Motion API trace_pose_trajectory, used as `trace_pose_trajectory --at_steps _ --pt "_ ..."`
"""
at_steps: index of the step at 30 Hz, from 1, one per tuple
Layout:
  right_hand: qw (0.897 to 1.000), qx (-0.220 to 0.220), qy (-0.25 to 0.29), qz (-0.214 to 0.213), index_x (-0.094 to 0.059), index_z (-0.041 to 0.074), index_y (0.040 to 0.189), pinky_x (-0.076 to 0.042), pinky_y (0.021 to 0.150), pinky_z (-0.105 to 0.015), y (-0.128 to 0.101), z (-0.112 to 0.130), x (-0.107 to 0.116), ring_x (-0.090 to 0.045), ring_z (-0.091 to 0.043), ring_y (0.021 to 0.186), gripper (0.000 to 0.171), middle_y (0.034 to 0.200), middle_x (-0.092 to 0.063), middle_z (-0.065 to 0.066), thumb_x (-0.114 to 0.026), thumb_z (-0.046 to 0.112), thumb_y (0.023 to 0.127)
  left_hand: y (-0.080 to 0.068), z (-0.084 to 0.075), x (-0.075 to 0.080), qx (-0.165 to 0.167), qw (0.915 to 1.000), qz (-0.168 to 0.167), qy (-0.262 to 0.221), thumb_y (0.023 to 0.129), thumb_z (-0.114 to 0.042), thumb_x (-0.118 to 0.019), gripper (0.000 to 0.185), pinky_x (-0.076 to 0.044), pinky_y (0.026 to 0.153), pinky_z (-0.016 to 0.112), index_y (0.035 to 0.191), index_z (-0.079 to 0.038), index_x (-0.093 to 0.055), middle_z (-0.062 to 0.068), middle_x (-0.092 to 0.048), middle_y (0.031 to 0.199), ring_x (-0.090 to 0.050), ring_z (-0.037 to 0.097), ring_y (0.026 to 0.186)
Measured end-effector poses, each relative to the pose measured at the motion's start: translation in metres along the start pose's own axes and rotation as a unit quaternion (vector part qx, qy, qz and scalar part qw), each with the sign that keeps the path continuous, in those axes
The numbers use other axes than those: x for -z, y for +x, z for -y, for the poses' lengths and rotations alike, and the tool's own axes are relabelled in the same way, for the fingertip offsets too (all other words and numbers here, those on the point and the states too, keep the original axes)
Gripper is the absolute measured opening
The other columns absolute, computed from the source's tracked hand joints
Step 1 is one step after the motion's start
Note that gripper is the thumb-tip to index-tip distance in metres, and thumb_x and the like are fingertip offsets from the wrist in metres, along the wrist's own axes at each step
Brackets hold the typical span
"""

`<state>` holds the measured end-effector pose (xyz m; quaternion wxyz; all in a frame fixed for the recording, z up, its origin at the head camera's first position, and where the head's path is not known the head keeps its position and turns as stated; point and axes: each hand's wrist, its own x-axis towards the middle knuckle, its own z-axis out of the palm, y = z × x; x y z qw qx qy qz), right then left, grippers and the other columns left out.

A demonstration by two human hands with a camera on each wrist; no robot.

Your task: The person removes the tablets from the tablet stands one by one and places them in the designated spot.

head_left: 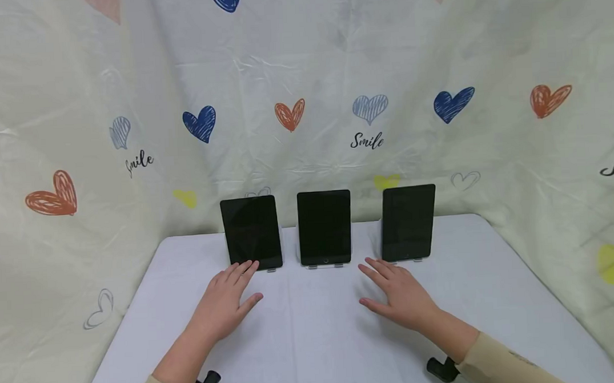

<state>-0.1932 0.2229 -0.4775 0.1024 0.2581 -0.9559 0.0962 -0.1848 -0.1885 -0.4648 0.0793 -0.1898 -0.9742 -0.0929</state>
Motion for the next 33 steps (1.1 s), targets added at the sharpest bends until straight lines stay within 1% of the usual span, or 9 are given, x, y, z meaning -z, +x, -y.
trace_pose_trajectory --at_steps 3,8,15,18,22,27,30,33 --pt "1.000 -0.005 0.004 0.005 -0.043 0.023 0.152 -0.034 0.107 -0.058 0.005 0.005 0.000 -0.041 -0.033 0.138 0.077 0.155 -0.041 -0.004 -0.055 0.067 0.090 0.001 0.003 0.000 0.002 1.0000 -0.006 -0.004 0.097 -0.058 -0.051 0.075 -0.026 0.113 0.056 0.158 -0.021 -0.028 0.006 -0.034 0.158 -0.031 0.034 0.143" --pt "1.000 0.002 0.009 -0.006 -0.044 0.022 0.151 -0.035 0.106 -0.059 0.014 0.009 -0.002 -0.042 -0.033 0.137 0.076 0.155 -0.040 -0.003 -0.055 0.066 0.091 0.006 0.003 0.003 0.001 0.9998 -0.015 -0.010 0.098 -0.056 -0.051 0.073 -0.027 0.112 0.057 0.158 -0.020 -0.029 0.006 -0.034 0.158 -0.031 0.035 0.143" --pt "1.000 0.004 0.020 -0.009 -0.042 0.023 0.152 -0.038 0.104 -0.059 0.026 0.015 -0.002 -0.042 -0.031 0.137 0.075 0.155 -0.040 -0.003 -0.054 0.066 0.091 0.009 0.006 0.005 0.013 0.9998 -0.012 -0.013 0.099 -0.057 -0.049 0.073 -0.028 0.112 0.057 0.158 -0.020 -0.028 0.007 -0.033 0.159 -0.031 0.034 0.143" --pt "1.000 0.008 0.022 -0.010 -0.043 0.022 0.152 -0.038 0.103 -0.059 0.032 0.018 -0.003 -0.043 -0.033 0.136 0.076 0.154 -0.041 -0.005 -0.053 0.067 0.092 0.010 0.009 0.006 0.019 0.9996 -0.016 -0.017 0.098 -0.054 -0.052 0.073 -0.028 0.111 0.058 0.158 -0.019 -0.029 0.008 -0.034 0.158 -0.033 0.035 0.142" --pt "1.000 0.005 0.019 -0.003 -0.041 0.023 0.152 -0.038 0.105 -0.057 0.038 0.021 -0.005 -0.044 -0.032 0.136 0.076 0.154 -0.041 -0.004 -0.052 0.067 0.092 0.013 0.013 0.006 0.024 0.9992 -0.024 -0.019 0.098 -0.052 -0.054 0.072 -0.029 0.111 0.058 0.157 -0.018 -0.029 0.009 -0.035 0.157 -0.034 0.035 0.141" --pt "1.000 0.001 0.027 0.004 -0.040 0.024 0.153 -0.038 0.104 -0.058 0.046 0.026 -0.009 -0.044 -0.032 0.135 0.076 0.154 -0.041 -0.004 -0.052 0.067 0.092 0.017 0.019 0.008 0.030 0.9987 -0.029 -0.028 0.099 -0.056 -0.048 0.073 -0.028 0.111 0.058 0.158 -0.018 -0.028 0.009 -0.035 0.157 -0.034 0.035 0.141" --pt "0.999 0.007 0.031 -0.002 -0.041 0.023 0.153 -0.040 0.102 -0.060 0.050 0.030 -0.010 -0.046 -0.033 0.134 0.076 0.153 -0.043 -0.006 -0.051 0.068 0.092 0.019 0.022 0.010 0.036 0.9985 -0.030 -0.028 0.099 -0.060 -0.043 0.074 -0.028 0.111 0.059 0.158 -0.018 -0.027 0.010 -0.035 0.158 -0.033 0.035 0.141" --pt "0.999 0.009 0.036 -0.006 -0.041 0.023 0.152 -0.041 0.102 -0.058 0.055 0.034 -0.011 -0.047 -0.033 0.133 0.076 0.153 -0.043 -0.006 -0.051 0.068 0.092 0.020 0.025 0.011 0.041 0.9982 -0.033 -0.027 0.099 -0.061 -0.042 0.075 -0.028 0.111 0.059 0.158 -0.017 -0.027 0.011 -0.035 0.157 -0.033 0.036 0.141"
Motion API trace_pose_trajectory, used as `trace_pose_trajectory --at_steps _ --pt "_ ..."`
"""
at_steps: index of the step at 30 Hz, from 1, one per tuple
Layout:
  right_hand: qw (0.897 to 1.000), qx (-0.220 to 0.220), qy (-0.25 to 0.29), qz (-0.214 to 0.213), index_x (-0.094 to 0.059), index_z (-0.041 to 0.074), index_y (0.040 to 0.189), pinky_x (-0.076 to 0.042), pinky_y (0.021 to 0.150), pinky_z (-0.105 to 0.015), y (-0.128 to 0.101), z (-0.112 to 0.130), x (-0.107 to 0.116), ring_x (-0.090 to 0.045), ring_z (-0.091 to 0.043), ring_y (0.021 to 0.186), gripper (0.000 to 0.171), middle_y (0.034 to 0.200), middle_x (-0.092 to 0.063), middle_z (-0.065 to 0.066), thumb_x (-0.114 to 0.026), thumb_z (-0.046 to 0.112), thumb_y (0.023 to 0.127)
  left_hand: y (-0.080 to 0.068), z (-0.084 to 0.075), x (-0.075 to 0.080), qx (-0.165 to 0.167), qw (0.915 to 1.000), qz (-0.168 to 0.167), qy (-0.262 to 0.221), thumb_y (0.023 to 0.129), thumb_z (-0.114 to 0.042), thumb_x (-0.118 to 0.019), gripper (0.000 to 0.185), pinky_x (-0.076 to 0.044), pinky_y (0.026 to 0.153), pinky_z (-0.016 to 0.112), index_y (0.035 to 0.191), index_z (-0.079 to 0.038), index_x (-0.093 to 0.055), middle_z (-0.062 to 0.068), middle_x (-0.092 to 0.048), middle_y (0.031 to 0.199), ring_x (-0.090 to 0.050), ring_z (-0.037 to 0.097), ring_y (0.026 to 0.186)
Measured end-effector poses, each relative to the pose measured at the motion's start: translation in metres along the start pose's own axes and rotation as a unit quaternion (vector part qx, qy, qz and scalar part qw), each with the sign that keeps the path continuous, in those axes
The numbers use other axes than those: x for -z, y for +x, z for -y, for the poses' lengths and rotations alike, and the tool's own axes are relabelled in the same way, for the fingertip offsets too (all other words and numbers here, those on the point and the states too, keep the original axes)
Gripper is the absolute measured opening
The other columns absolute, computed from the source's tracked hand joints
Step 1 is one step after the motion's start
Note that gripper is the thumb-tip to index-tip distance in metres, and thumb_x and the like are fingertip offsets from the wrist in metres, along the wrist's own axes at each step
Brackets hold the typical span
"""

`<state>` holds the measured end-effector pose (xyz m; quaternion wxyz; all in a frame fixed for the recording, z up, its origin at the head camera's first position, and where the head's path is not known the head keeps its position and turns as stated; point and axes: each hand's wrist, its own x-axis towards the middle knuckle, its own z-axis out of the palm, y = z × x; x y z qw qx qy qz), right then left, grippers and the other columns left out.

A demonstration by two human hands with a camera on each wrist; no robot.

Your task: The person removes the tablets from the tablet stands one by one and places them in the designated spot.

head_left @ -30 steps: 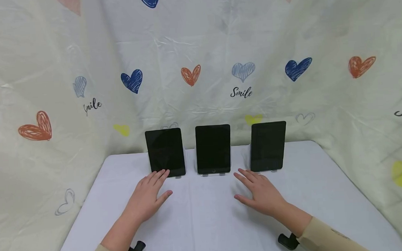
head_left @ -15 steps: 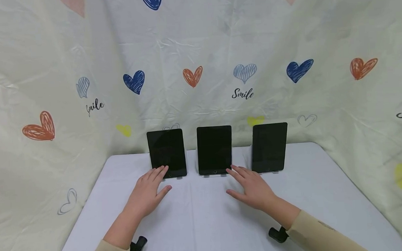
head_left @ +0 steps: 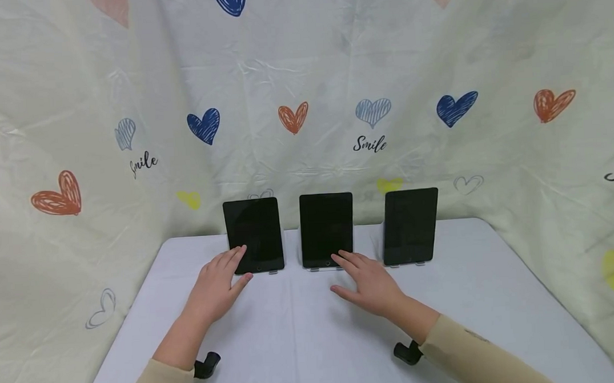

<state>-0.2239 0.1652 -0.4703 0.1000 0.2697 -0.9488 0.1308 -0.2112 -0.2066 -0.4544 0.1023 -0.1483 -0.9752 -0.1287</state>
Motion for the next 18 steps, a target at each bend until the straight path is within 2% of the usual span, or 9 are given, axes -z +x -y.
trace_pose_trajectory --at_steps 7,12,18 --pt "1.000 -0.004 0.001 0.011 -0.039 0.024 0.154 -0.039 0.105 -0.053 0.009 0.006 -0.006 -0.045 -0.030 0.135 0.076 0.153 -0.042 -0.005 -0.050 0.068 0.093 0.001 0.004 -0.002 0.007 0.9999 -0.008 -0.004 0.100 -0.054 -0.049 0.073 -0.028 0.110 0.060 0.157 -0.014 -0.028 0.013 -0.036 0.157 -0.034 0.038 0.140" --pt "1.000 -0.010 0.009 0.020 -0.039 0.024 0.154 -0.038 0.106 -0.054 0.014 0.012 -0.007 -0.043 -0.030 0.137 0.076 0.154 -0.042 -0.005 -0.050 0.068 0.092 0.001 0.009 -0.005 0.014 0.9999 -0.009 -0.002 0.100 -0.058 -0.046 0.074 -0.028 0.110 0.060 0.158 -0.015 -0.028 0.013 -0.037 0.156 -0.034 0.037 0.140" --pt "1.000 -0.019 0.007 0.015 -0.040 0.024 0.153 -0.038 0.106 -0.052 0.023 0.022 -0.008 -0.044 -0.028 0.136 0.075 0.152 -0.044 -0.004 -0.050 0.068 0.093 0.002 0.016 -0.004 0.019 0.9997 -0.016 -0.002 0.101 -0.055 -0.046 0.072 -0.029 0.109 0.060 0.157 -0.014 -0.028 0.015 -0.039 0.154 -0.035 0.038 0.139"
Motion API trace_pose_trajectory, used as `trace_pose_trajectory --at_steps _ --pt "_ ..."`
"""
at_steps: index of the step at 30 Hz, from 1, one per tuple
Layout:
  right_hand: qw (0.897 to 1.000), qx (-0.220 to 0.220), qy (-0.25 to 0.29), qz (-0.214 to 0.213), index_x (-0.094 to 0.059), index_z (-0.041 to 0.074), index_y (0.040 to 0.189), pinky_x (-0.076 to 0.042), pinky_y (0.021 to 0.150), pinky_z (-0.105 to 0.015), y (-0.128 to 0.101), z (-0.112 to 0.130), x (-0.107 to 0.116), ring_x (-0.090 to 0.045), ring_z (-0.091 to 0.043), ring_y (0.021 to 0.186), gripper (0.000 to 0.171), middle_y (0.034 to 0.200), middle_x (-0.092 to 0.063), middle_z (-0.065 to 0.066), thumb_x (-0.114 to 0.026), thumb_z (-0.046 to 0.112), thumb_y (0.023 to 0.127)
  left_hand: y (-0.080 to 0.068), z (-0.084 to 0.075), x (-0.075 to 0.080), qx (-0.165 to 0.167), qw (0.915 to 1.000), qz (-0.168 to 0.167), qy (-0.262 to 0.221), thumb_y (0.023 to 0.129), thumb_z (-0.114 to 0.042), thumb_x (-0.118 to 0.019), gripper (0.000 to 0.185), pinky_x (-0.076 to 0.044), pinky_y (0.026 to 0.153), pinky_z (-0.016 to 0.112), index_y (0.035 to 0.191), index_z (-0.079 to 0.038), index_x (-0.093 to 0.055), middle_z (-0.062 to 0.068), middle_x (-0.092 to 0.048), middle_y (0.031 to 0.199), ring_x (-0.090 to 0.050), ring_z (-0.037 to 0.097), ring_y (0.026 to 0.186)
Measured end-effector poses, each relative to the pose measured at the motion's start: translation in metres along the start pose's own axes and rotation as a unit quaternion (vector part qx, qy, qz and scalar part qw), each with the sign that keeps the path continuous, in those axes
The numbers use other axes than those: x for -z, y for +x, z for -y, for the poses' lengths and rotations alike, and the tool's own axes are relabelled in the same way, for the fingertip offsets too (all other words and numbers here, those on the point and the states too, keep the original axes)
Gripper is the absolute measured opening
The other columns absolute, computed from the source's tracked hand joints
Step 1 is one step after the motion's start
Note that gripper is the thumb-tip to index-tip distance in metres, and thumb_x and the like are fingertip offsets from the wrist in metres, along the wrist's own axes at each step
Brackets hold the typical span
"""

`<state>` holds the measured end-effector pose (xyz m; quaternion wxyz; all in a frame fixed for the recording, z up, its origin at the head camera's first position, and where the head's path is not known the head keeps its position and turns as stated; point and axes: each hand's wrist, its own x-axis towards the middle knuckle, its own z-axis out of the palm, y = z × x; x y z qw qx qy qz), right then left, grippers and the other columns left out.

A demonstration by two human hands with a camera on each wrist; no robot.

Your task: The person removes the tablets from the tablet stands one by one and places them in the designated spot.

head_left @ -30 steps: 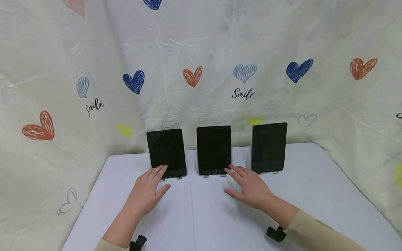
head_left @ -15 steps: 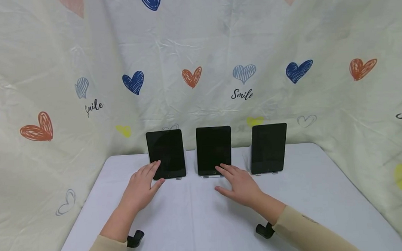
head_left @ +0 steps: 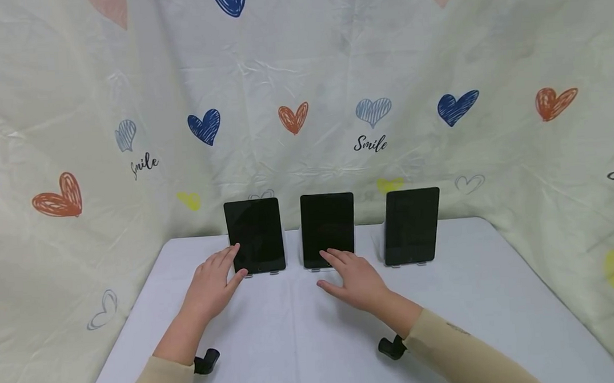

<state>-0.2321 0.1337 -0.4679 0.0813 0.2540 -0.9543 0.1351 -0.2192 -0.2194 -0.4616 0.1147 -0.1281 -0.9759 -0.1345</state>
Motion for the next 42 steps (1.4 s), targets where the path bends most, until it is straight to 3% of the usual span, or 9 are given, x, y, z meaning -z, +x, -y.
trace_pose_trajectory --at_steps 13,26,42 --pt "0.999 -0.027 0.017 0.006 -0.042 0.023 0.152 -0.039 0.106 -0.051 0.018 0.020 0.000 -0.047 -0.027 0.133 0.073 0.148 -0.048 -0.003 -0.052 0.065 0.093 0.010 0.013 0.001 0.026 0.9994 0.004 -0.021 0.101 -0.047 -0.050 0.069 -0.026 0.110 0.061 0.157 -0.014 -0.027 0.018 -0.038 0.154 -0.034 0.040 0.139" --pt "0.996 -0.072 0.043 0.019 -0.042 0.023 0.152 -0.041 0.105 -0.047 0.041 0.031 -0.009 -0.046 -0.026 0.133 0.073 0.148 -0.048 -0.005 -0.048 0.067 0.094 0.023 0.022 0.005 0.060 0.9967 0.016 -0.052 0.102 -0.060 -0.032 0.074 -0.023 0.111 0.062 0.158 -0.013 -0.024 0.020 -0.033 0.156 -0.029 0.041 0.142" --pt "0.992 -0.096 0.082 0.012 -0.044 0.019 0.150 -0.048 0.098 -0.044 0.074 0.045 -0.015 -0.054 -0.023 0.126 0.067 0.142 -0.053 -0.006 -0.053 0.058 0.096 0.036 0.033 0.000 0.089 0.9932 0.025 -0.071 0.103 -0.056 -0.036 0.072 -0.023 0.111 0.063 0.159 -0.012 -0.022 0.022 -0.033 0.155 -0.029 0.043 0.141"
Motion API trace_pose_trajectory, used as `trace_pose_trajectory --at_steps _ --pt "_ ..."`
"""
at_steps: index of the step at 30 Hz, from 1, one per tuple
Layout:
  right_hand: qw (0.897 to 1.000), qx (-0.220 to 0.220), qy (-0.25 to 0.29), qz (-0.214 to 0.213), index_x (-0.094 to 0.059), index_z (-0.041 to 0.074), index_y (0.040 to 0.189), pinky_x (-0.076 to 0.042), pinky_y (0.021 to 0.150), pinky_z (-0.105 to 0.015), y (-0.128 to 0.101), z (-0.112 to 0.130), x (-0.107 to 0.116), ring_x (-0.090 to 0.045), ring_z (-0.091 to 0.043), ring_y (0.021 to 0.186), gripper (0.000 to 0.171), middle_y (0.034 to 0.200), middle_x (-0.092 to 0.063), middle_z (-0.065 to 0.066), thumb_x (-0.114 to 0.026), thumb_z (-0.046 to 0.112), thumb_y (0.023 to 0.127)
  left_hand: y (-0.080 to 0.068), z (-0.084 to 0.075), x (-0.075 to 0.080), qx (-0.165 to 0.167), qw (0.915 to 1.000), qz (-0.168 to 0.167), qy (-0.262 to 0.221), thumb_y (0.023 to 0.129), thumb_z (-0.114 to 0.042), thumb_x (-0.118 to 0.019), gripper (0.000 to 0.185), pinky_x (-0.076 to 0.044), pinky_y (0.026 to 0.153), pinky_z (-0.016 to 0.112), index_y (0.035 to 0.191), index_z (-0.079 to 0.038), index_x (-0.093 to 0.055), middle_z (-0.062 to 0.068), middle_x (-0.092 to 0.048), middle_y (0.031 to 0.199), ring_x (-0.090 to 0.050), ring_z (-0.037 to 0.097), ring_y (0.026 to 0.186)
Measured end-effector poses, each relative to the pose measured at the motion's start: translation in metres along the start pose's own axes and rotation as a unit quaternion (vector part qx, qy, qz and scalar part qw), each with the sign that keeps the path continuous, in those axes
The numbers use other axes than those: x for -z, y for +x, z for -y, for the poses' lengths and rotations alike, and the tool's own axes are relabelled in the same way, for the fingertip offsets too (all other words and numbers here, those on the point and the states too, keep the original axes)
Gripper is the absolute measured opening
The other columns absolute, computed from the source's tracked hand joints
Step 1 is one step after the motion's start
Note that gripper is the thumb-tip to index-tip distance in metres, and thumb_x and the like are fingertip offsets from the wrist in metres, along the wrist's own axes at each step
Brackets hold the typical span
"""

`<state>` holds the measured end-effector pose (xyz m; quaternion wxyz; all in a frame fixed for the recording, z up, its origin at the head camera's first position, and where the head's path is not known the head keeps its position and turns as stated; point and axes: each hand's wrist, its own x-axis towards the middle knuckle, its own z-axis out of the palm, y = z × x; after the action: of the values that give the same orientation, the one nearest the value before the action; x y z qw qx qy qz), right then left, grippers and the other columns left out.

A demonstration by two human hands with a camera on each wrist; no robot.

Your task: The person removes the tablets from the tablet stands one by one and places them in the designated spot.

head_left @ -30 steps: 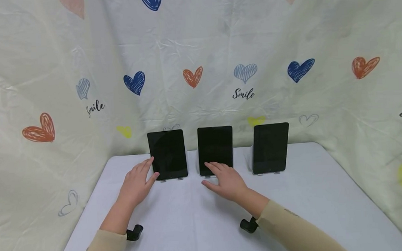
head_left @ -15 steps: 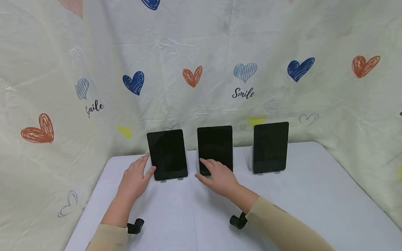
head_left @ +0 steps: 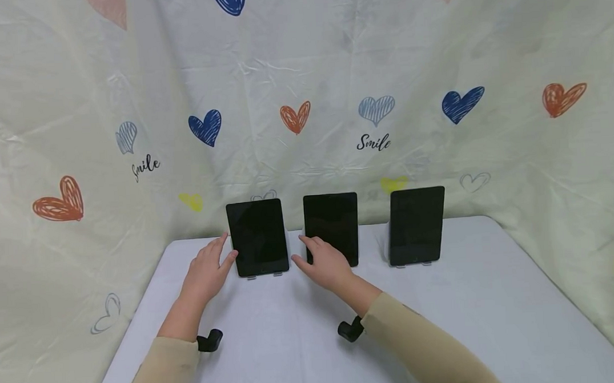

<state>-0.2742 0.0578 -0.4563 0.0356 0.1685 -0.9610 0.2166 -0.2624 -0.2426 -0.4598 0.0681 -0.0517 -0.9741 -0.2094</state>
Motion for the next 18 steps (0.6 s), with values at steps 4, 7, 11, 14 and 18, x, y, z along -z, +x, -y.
trace_pose_trajectory --at_steps 4,7,11,14,18 --pt "1.000 -0.008 0.002 -0.003 -0.045 0.018 0.150 -0.051 0.094 -0.041 0.007 0.004 -0.003 -0.060 -0.022 0.116 0.062 0.138 -0.055 -0.007 -0.057 0.049 0.097 0.006 0.001 -0.001 0.007 0.9999 0.004 -0.009 0.103 -0.056 -0.037 0.072 -0.023 0.111 0.063 0.159 -0.012 -0.022 0.022 -0.033 0.155 -0.029 0.044 0.141" --pt "1.000 -0.015 0.007 -0.008 -0.046 0.017 0.149 -0.053 0.090 -0.038 0.012 0.008 -0.004 -0.063 -0.020 0.105 0.059 0.133 -0.058 -0.006 -0.059 0.044 0.098 0.011 0.002 -0.002 0.014 0.9998 0.008 -0.011 0.102 -0.061 -0.034 0.076 -0.023 0.111 0.062 0.159 -0.013 -0.021 0.021 -0.033 0.156 -0.029 0.044 0.141" --pt "0.999 -0.023 0.029 -0.013 -0.048 0.016 0.147 -0.054 0.084 -0.035 0.018 0.014 -0.003 -0.064 -0.018 0.098 0.056 0.125 -0.062 -0.005 -0.059 0.040 0.098 0.017 0.003 -0.004 0.021 0.9996 0.012 -0.013 0.101 -0.063 -0.032 0.077 -0.022 0.111 0.063 0.159 -0.012 -0.022 0.021 -0.032 0.156 -0.029 0.044 0.141" --pt "0.999 -0.026 0.044 -0.009 -0.048 0.016 0.147 -0.054 0.086 -0.036 0.023 0.020 -0.003 -0.064 -0.018 0.101 0.054 0.126 -0.062 -0.005 -0.059 0.038 0.099 0.021 0.002 -0.004 0.023 0.9996 0.012 -0.015 0.101 -0.062 -0.032 0.077 -0.023 0.111 0.064 0.158 -0.010 -0.023 0.023 -0.032 0.156 -0.029 0.045 0.141" --pt "0.998 -0.035 0.060 0.001 -0.046 0.015 0.148 -0.054 0.083 -0.035 0.031 0.026 -0.003 -0.064 -0.017 0.094 0.055 0.126 -0.062 -0.006 -0.058 0.037 0.100 0.026 0.003 -0.004 0.027 0.9992 0.014 -0.024 0.100 -0.066 -0.029 0.082 -0.022 0.110 0.064 0.158 -0.010 -0.022 0.023 -0.033 0.155 -0.030 0.046 0.140"
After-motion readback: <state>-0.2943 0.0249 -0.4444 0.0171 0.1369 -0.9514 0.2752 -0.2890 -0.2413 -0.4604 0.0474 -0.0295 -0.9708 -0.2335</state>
